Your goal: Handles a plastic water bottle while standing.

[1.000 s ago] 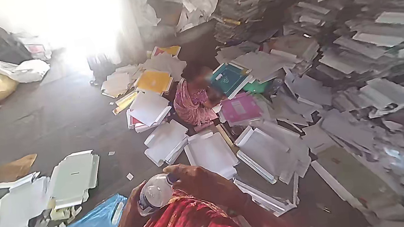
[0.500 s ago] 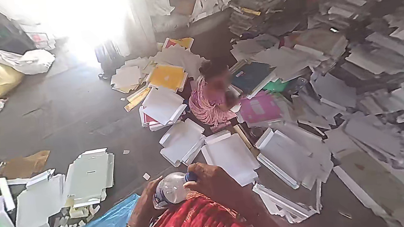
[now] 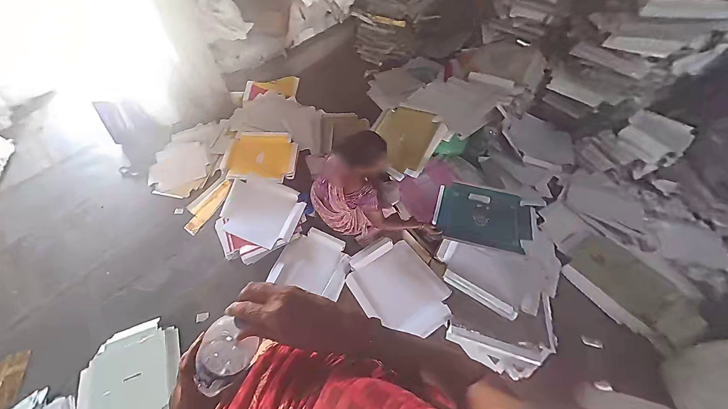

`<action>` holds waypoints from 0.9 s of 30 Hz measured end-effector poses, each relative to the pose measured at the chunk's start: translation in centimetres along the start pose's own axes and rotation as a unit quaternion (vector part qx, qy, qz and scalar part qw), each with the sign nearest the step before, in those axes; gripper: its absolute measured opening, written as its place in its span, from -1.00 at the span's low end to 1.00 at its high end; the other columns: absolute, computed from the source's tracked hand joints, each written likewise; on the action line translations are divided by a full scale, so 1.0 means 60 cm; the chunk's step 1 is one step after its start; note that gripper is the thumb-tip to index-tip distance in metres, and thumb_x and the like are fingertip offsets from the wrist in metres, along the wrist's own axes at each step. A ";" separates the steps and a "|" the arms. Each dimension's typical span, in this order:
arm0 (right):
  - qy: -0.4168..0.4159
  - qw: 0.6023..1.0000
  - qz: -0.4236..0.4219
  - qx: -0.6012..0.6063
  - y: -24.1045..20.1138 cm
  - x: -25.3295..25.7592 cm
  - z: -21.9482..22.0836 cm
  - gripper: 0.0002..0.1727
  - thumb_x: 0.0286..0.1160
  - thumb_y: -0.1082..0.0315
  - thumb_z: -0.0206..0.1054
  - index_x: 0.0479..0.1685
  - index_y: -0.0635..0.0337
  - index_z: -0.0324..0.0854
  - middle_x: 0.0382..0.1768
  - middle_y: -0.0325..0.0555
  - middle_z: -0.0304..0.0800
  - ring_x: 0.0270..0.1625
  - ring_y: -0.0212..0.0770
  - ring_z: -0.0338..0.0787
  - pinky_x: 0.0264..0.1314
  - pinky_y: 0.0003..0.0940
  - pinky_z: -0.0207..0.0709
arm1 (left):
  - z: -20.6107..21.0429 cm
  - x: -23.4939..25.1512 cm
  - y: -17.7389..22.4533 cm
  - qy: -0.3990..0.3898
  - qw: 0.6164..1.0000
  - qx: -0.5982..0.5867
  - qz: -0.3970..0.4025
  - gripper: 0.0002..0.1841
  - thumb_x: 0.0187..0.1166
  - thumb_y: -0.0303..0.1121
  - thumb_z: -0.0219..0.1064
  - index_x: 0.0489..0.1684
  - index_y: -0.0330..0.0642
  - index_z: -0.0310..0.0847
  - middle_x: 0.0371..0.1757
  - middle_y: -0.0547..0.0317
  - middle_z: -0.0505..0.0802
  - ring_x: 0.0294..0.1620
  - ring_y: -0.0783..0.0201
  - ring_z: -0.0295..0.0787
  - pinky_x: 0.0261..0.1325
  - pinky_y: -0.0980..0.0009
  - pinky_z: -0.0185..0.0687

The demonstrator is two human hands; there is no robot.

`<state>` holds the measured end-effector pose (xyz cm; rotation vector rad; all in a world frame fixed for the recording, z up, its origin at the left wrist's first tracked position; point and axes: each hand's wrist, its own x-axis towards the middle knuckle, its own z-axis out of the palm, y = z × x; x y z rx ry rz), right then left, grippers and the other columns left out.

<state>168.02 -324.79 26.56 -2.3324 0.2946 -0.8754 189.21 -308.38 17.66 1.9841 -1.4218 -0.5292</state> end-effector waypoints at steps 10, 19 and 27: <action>0.003 1.000 -0.002 0.011 0.076 0.061 0.032 -0.76 0.53 0.45 0.41 0.08 0.32 0.82 -0.10 0.19 0.80 0.03 0.07 0.81 0.15 -0.24 0.68 | -0.018 0.088 -0.045 -0.011 0.998 0.011 -0.064 -0.08 0.37 -0.06 0.37 0.63 -0.64 0.19 0.48 -0.59 0.57 0.53 -0.12 0.55 0.60 0.12 0.40; 0.020 0.998 0.057 0.031 0.108 0.182 0.125 -0.74 0.54 0.49 0.37 0.13 0.36 0.79 -0.04 0.25 0.79 0.07 0.11 0.81 0.21 -0.20 0.67 | -0.103 0.215 -0.152 -0.034 0.998 -0.029 -0.048 -0.14 0.41 -0.11 0.34 0.60 -0.66 0.23 0.46 -0.54 0.59 0.48 0.16 0.57 0.55 0.35 0.42; 0.039 0.996 0.078 0.003 0.123 0.361 0.270 -0.75 0.64 0.45 0.30 0.12 0.38 0.78 0.00 0.24 0.83 0.15 0.12 0.83 0.28 -0.19 0.66 | -0.263 0.318 -0.228 -0.102 0.987 -0.050 -0.114 -0.29 0.62 -0.36 0.10 0.66 -0.76 -0.01 0.59 -0.68 0.36 0.64 0.15 0.35 0.66 0.45 0.20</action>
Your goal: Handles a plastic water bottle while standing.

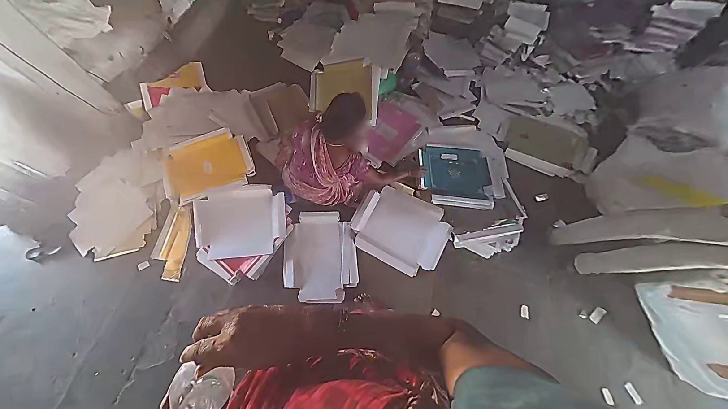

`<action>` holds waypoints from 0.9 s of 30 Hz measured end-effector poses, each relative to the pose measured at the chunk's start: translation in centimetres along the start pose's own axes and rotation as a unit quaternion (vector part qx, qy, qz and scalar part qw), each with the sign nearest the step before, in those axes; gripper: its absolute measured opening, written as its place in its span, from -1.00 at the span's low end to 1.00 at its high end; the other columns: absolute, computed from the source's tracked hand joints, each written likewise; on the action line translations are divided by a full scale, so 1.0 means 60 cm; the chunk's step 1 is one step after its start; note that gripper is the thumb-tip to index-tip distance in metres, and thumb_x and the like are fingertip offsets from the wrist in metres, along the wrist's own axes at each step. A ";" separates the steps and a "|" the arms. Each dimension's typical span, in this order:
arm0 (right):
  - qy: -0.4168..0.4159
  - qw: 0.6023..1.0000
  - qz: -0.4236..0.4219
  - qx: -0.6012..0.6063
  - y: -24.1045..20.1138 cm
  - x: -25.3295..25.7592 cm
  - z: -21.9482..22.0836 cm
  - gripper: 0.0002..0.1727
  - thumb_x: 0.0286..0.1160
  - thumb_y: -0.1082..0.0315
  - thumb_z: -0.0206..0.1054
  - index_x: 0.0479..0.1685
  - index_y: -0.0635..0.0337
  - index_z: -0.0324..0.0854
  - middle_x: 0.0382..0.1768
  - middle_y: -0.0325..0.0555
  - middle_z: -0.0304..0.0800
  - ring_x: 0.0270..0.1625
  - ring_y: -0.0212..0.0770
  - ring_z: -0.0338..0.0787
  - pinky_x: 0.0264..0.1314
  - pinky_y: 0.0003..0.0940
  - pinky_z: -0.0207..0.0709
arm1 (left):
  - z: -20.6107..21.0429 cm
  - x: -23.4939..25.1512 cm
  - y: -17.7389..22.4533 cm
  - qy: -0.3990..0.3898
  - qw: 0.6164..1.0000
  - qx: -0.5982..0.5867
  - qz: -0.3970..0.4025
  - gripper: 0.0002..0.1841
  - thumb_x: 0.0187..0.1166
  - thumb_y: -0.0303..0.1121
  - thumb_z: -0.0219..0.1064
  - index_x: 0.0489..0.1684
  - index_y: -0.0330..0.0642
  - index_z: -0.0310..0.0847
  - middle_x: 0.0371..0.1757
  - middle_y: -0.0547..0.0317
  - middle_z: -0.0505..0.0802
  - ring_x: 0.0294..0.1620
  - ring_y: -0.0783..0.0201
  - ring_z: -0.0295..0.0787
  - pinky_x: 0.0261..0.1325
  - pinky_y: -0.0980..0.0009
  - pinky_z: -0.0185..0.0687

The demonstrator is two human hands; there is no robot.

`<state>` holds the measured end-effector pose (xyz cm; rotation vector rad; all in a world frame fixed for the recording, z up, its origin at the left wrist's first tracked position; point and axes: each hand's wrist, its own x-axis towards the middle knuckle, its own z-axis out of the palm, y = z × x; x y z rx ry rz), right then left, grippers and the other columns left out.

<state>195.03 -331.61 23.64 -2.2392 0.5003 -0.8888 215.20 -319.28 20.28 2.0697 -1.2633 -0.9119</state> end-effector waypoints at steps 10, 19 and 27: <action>0.009 0.999 0.040 0.013 -0.025 0.135 0.110 -0.72 0.52 0.53 0.36 0.14 0.43 0.78 0.11 0.29 0.83 0.27 0.18 0.80 0.43 -0.14 0.58 | -0.171 0.102 -0.095 -0.054 0.994 0.067 0.070 -0.12 0.35 -0.31 0.44 0.62 -0.75 0.10 0.55 -0.71 0.42 0.61 -0.18 0.41 0.69 0.23 0.25; 0.028 0.993 0.027 -0.114 0.016 0.218 0.150 -0.66 0.61 0.29 0.34 0.08 0.45 0.77 0.01 0.26 0.86 0.19 0.16 0.84 0.30 -0.13 0.63 | -0.186 0.189 -0.135 -0.021 1.000 -0.001 0.001 -0.35 0.65 -0.36 0.09 0.65 -0.68 0.08 0.55 -0.52 0.47 0.54 0.24 0.45 0.60 0.46 0.28; 0.063 0.993 0.004 -0.096 0.106 0.322 0.167 -0.65 0.63 0.26 0.34 0.10 0.42 0.75 -0.01 0.24 0.86 0.16 0.15 0.84 0.26 -0.13 0.67 | -0.247 0.370 -0.221 -0.046 0.993 0.050 -0.097 -0.23 0.59 -0.35 0.31 0.79 -0.40 0.05 0.68 -0.24 0.47 0.67 0.12 0.40 0.73 0.22 0.22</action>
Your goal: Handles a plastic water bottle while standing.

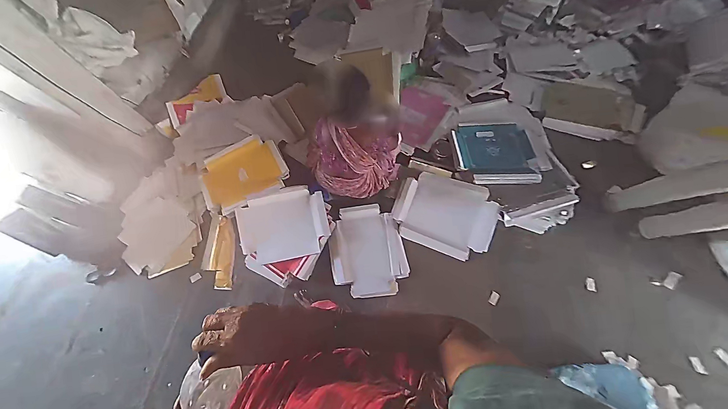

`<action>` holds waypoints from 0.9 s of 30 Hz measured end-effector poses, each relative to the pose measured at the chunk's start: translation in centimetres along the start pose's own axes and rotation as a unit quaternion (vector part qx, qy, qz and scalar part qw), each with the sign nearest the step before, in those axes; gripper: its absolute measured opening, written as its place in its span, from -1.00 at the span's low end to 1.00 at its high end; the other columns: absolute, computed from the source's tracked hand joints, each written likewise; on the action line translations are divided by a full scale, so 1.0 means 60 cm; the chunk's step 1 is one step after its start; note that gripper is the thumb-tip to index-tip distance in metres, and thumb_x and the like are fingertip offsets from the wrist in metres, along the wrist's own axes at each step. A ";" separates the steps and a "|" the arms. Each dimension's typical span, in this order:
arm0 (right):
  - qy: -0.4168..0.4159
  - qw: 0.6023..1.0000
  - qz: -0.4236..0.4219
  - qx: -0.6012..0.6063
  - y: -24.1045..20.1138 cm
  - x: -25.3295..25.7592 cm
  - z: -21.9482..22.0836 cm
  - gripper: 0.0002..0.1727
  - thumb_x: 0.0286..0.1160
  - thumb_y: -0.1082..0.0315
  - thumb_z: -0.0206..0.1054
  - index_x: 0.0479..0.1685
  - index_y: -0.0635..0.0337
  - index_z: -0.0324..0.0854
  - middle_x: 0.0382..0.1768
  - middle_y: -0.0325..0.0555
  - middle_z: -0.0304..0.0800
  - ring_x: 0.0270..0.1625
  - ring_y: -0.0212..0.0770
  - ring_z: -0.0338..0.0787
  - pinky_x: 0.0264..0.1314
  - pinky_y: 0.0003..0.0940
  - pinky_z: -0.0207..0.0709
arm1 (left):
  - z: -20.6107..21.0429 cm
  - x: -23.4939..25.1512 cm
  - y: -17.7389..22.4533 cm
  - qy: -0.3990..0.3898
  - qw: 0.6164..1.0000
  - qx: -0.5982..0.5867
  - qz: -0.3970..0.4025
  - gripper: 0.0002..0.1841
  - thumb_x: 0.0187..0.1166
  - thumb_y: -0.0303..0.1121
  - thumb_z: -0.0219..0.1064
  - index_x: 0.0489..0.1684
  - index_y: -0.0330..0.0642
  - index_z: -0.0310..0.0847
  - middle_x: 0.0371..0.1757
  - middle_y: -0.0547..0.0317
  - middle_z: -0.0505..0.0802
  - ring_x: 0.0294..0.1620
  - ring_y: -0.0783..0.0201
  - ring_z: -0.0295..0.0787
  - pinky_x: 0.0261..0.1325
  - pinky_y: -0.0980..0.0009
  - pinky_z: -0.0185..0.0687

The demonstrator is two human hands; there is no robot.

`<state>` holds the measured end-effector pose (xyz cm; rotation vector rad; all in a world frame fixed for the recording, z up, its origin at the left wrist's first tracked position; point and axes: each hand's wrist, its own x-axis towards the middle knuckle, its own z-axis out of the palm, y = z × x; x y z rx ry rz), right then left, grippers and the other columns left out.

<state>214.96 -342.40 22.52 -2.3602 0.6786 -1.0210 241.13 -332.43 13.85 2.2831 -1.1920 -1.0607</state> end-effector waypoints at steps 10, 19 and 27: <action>0.037 0.993 -0.020 0.111 0.106 0.146 -0.009 -0.64 0.61 0.25 0.37 0.08 0.43 0.78 -0.01 0.28 0.85 0.15 0.14 0.85 0.29 -0.13 0.66 | -0.070 0.062 0.152 0.072 0.989 -0.030 0.124 -0.28 0.56 -0.38 0.18 0.65 -0.73 0.05 0.55 -0.61 0.46 0.55 0.16 0.48 0.59 0.44 0.34; 0.008 0.992 -0.121 0.040 0.168 0.209 0.012 -0.72 0.55 0.33 0.42 0.11 0.31 0.81 0.00 0.17 0.88 0.11 0.08 0.85 0.21 -0.18 0.69 | -0.095 0.078 0.230 0.067 0.995 -0.056 0.042 -0.39 0.66 -0.56 0.04 0.63 -0.80 -0.03 0.55 -0.67 0.39 0.52 0.34 0.43 0.53 0.64 0.28; 0.051 0.990 -0.087 0.097 0.166 0.247 0.032 -0.71 0.48 0.38 0.47 0.09 0.36 0.81 -0.05 0.19 0.88 0.10 0.06 0.85 0.25 -0.22 0.68 | -0.114 0.121 0.218 0.075 0.992 -0.086 0.053 -0.40 0.68 -0.53 0.04 0.61 -0.80 -0.03 0.48 -0.59 0.45 0.40 0.58 0.44 0.46 0.76 0.28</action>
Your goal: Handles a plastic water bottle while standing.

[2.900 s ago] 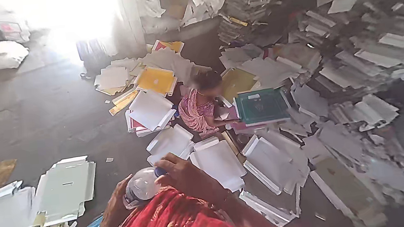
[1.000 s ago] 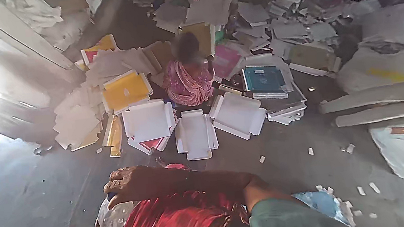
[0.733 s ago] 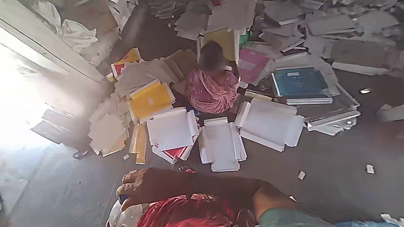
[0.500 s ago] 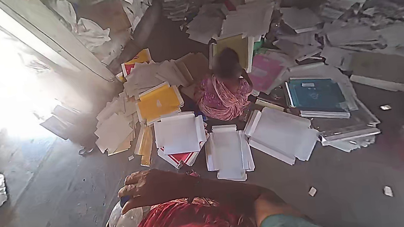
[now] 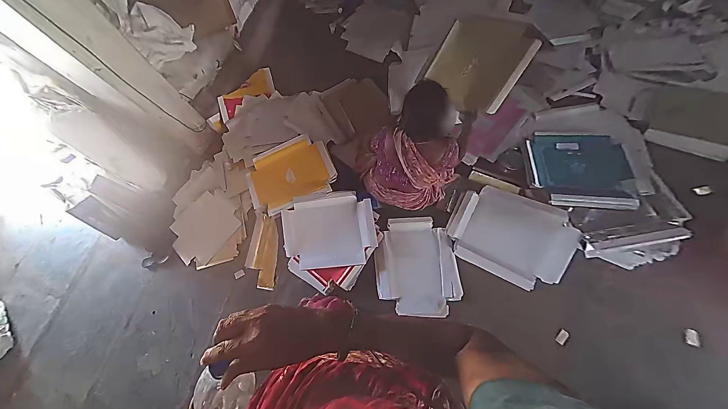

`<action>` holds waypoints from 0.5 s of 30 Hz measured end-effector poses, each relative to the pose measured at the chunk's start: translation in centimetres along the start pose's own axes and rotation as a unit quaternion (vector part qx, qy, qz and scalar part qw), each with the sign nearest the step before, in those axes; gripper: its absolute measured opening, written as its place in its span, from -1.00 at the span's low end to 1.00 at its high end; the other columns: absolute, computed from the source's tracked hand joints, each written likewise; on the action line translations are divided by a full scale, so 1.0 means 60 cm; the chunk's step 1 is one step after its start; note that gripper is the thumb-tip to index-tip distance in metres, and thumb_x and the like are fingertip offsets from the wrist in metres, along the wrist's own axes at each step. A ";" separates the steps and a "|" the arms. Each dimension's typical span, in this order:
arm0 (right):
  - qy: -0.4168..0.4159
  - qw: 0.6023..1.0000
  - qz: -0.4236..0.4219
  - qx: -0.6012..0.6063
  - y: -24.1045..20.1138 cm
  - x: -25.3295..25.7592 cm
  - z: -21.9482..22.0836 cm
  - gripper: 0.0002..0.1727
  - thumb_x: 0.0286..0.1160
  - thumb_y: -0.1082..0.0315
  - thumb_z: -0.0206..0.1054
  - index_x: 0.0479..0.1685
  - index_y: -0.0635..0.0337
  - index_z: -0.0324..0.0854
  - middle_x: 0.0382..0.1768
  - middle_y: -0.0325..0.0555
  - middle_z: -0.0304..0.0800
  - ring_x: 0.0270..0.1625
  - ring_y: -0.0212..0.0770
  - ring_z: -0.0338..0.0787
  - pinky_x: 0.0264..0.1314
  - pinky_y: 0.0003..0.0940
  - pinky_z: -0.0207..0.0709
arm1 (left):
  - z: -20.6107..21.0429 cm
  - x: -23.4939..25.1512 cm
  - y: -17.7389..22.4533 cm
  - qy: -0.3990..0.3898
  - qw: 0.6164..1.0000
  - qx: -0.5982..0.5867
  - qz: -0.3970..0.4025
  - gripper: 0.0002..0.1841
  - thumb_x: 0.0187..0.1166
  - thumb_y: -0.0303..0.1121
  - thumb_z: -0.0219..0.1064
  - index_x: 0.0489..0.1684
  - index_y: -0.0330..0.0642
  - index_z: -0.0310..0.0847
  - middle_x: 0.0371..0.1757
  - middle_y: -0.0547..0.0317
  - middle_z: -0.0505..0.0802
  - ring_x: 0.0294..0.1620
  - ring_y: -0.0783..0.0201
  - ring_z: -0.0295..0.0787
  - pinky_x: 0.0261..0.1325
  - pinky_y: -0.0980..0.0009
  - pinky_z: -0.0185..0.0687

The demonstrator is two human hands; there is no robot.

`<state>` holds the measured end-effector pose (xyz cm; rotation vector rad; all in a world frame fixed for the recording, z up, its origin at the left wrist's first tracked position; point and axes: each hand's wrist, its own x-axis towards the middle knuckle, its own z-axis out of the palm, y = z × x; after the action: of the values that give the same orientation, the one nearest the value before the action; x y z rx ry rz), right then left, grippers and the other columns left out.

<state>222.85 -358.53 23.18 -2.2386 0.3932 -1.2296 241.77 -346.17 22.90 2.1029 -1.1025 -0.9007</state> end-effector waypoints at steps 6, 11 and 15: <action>0.012 0.996 -0.001 -0.087 0.007 0.015 0.012 -0.77 0.48 0.40 0.46 0.03 0.27 0.85 0.03 0.11 0.89 0.19 0.06 0.83 0.32 -0.21 0.65 | -0.019 0.069 -0.021 -0.038 0.998 0.007 0.051 -0.33 0.63 -0.54 0.11 0.67 -0.77 -0.07 0.58 -0.68 0.37 0.55 0.25 0.41 0.57 0.55 0.28; 0.009 0.991 -0.001 -0.131 0.017 0.048 0.051 -0.86 0.45 0.45 0.45 -0.14 0.16 0.92 0.10 0.03 0.91 0.27 0.08 0.81 0.37 -0.14 0.63 | -0.063 0.155 -0.078 -0.065 0.983 0.026 0.171 -0.19 0.42 -0.32 0.28 0.58 -0.80 0.08 0.48 -0.66 0.49 0.47 0.22 0.50 0.51 0.50 0.37; 0.002 0.993 0.040 -0.114 0.018 0.101 0.103 -0.78 0.52 0.34 0.44 -0.01 0.29 0.85 0.03 0.14 0.89 0.22 0.12 0.83 0.32 -0.09 0.65 | -0.123 0.181 -0.064 -0.093 0.987 0.022 0.128 -0.23 0.53 -0.48 0.21 0.68 -0.77 -0.07 0.59 -0.72 0.35 0.62 0.05 0.40 0.64 0.42 0.28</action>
<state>231.31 -360.37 24.02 -2.3841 0.6484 -1.1991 253.89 -352.23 21.28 1.8821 -1.4631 -0.9684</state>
